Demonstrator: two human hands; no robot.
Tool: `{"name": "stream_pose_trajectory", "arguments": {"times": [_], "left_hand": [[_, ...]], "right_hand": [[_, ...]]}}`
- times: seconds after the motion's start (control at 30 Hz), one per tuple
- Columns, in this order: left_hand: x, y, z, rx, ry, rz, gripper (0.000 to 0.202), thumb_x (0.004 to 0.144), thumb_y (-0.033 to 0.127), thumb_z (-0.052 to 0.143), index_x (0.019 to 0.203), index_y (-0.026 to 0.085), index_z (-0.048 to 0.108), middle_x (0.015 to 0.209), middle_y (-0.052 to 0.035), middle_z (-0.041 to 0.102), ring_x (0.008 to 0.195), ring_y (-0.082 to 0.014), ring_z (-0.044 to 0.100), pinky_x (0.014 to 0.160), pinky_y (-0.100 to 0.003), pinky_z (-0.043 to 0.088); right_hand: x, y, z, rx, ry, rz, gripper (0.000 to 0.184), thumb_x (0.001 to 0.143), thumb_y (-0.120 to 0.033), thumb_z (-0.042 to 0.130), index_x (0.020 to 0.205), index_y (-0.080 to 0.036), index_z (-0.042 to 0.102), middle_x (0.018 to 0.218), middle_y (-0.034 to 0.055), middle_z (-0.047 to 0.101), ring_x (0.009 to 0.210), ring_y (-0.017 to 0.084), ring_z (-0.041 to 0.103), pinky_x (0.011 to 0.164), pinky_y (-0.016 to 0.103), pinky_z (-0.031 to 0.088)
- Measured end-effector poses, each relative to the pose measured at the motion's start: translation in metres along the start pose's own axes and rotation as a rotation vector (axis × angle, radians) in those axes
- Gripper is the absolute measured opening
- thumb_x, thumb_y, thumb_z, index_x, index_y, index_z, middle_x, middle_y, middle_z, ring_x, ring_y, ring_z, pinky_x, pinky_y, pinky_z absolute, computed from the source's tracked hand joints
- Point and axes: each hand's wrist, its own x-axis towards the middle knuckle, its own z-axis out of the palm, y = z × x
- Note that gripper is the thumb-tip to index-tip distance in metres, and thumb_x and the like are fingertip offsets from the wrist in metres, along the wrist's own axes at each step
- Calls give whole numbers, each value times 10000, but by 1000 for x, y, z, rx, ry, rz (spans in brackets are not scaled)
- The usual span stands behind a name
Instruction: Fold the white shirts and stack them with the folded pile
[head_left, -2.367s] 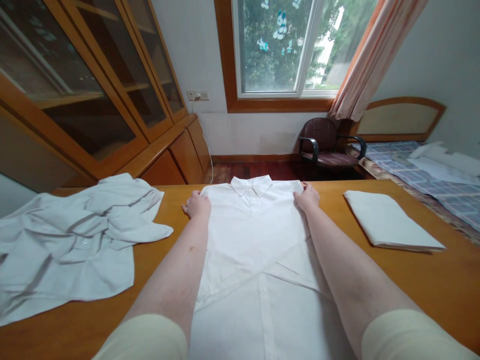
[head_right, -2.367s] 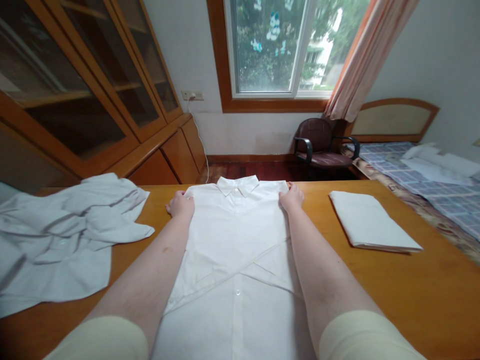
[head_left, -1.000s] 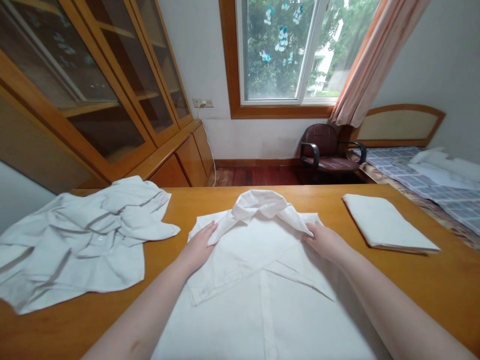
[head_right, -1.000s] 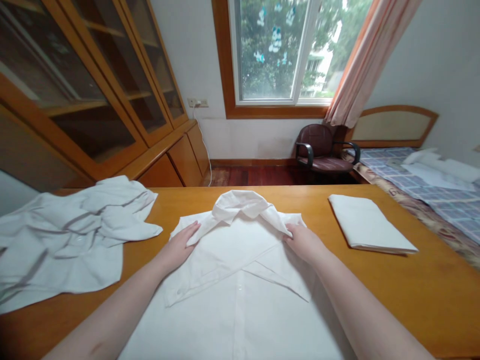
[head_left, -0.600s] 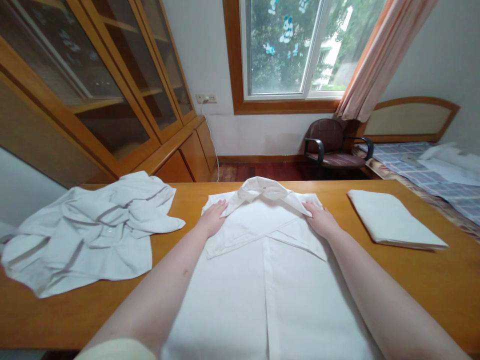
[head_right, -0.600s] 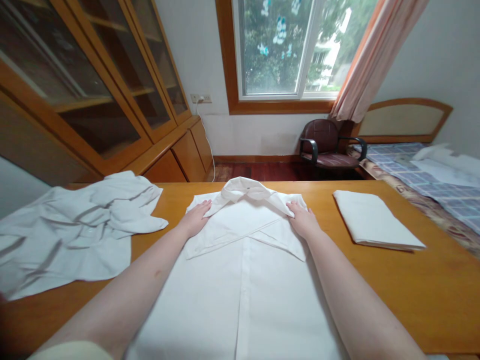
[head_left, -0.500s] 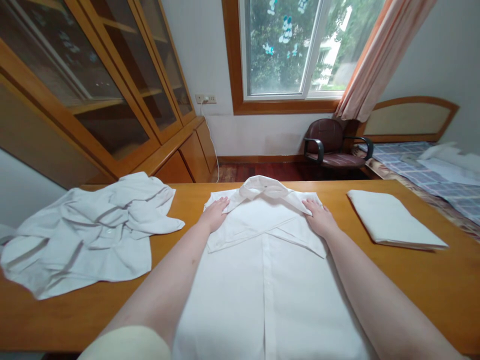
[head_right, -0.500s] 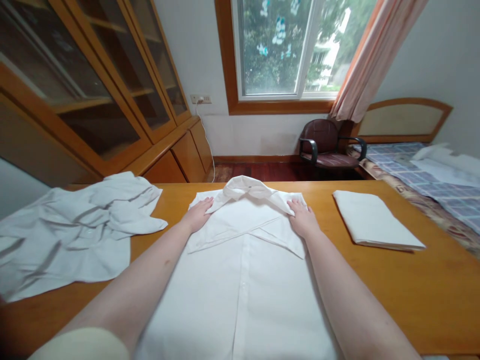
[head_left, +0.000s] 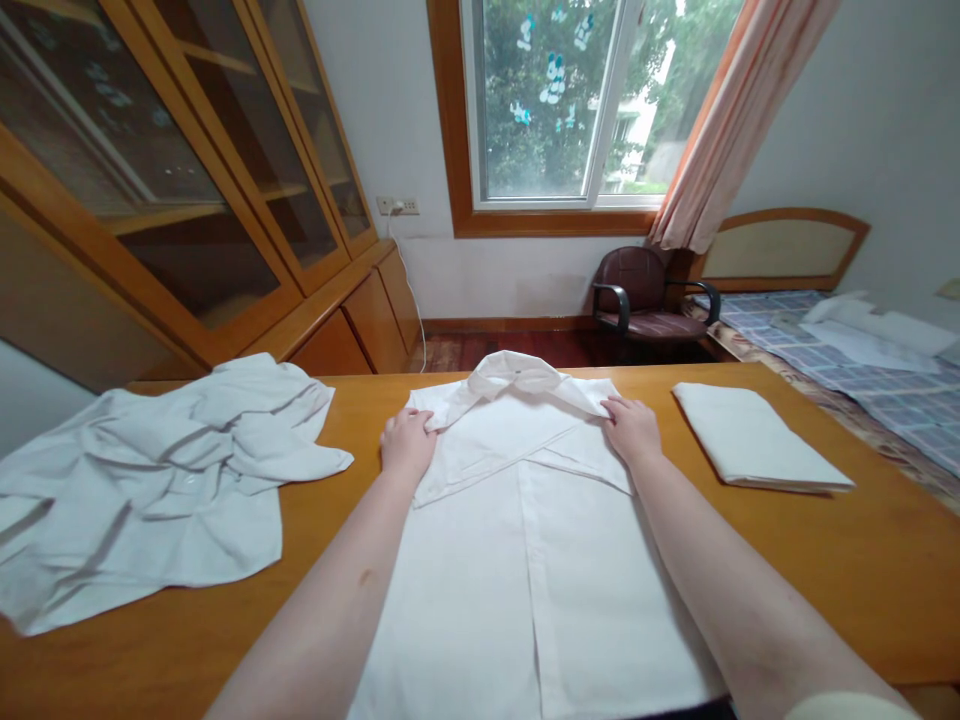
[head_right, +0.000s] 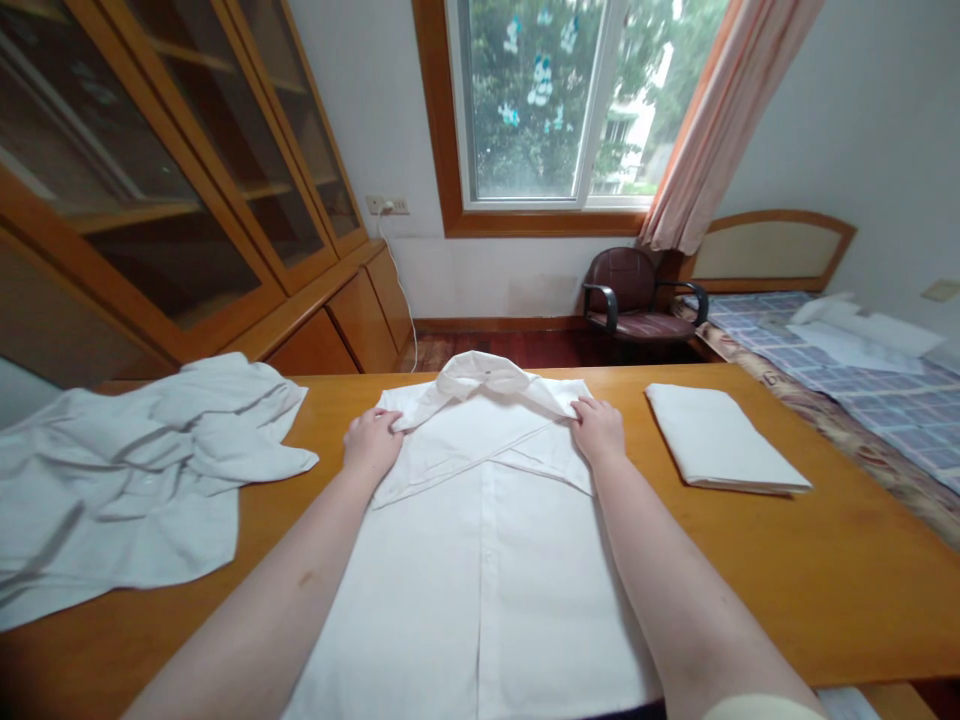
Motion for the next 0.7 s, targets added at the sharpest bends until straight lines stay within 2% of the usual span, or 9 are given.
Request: {"name": "stream_pose_trajectory", "arguments": {"times": [0.07,0.13,0.27,0.37,0.43,0.53,0.63,0.7], "left_hand": [[-3,-7,-2,-163,12,-172,454,723,325,588,1161,204,586,1201,-134,545,1002,-264,559,868,-364,427],[-4,-16,-4,-315,6,-289,489,729,321,568,1196,182,540,1121,-118,590,877,-213,603,784,-315,457],[1,-27,-5,-510,-90,-393,452,814,385,450,1229,213,506,890,-46,665,663,-164,617,588,-269,444],[5,-27,-4,-563,-153,-332,489,833,473,413,1240,225,522,825,-25,667,586,-145,594,555,-258,431],[6,-26,-3,-540,-191,-230,473,823,489,430,1188,228,582,795,-18,667,618,-152,594,595,-262,439],[5,-23,-2,-493,-211,-103,408,778,476,505,1066,232,662,839,-20,672,761,-178,608,678,-267,445],[2,-21,-3,-469,-217,-69,403,725,473,574,1027,224,674,785,-11,655,728,-174,599,654,-262,441],[2,-20,-3,-461,-206,-76,401,702,477,600,999,222,685,730,-4,643,683,-168,589,629,-260,434]], "right_hand": [[-2,5,-2,83,73,64,340,786,-246,471,1057,-214,675,1094,82,620,972,233,555,881,352,402],[-3,12,-4,198,104,169,367,806,-333,449,1068,-199,668,958,82,634,869,214,576,805,336,430],[0,22,-2,599,-31,360,474,831,-454,390,1142,-162,594,732,38,644,556,148,537,578,283,436],[2,20,-2,729,-122,409,511,826,-494,394,1152,-145,576,704,32,648,460,121,498,494,255,405],[3,15,-5,651,-183,375,497,803,-506,449,1125,-161,605,702,29,651,472,120,511,505,251,402],[3,7,-11,490,-281,239,506,737,-525,564,1144,-229,623,773,24,659,573,137,557,562,251,406],[1,1,-13,338,-310,123,469,682,-486,644,1111,-295,652,862,19,656,700,164,579,618,255,400],[0,-1,-11,291,-278,100,348,730,-446,598,1038,-308,684,887,14,654,746,170,577,641,259,394]]}}
